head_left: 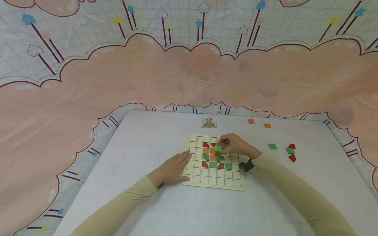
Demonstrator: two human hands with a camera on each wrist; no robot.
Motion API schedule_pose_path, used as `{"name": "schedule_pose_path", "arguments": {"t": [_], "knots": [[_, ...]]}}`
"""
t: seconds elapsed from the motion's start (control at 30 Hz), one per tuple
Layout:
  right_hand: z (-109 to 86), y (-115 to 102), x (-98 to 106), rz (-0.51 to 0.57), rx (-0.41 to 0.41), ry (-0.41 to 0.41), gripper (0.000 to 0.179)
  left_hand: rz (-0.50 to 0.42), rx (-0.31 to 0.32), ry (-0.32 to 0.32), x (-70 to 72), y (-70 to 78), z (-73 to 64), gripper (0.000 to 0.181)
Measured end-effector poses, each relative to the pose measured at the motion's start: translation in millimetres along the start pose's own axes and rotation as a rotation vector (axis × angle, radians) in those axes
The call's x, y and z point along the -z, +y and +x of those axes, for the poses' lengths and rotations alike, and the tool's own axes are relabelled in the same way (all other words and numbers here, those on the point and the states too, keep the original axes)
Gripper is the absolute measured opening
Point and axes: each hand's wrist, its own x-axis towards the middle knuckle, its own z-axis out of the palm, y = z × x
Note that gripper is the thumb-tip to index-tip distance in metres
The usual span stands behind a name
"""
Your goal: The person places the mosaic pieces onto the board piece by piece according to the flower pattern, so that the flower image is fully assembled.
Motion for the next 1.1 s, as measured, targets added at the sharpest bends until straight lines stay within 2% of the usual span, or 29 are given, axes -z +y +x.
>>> {"name": "schedule_pose_path", "arguments": {"t": [0.23,0.53,0.87,1.1], "knots": [[7.0,-19.2,-27.4,-0.01,0.061,-0.046,0.023,0.003,-0.004,0.008,1.2,-0.6,-0.7,0.089],[19.5,-33.0,-57.4,-0.01,0.052,-0.089,0.02,0.027,-0.009,0.003,-0.9,-1.3,0.3,0.09],[27.6,-38.3,-70.6,-0.074,0.034,-0.126,0.02,0.026,-0.014,0.011,1.2,0.7,-2.3,0.088],[28.1,-40.3,-73.1,-0.105,0.059,-0.14,0.021,0.011,-0.011,0.01,1.6,0.3,-3.0,0.088]]}}
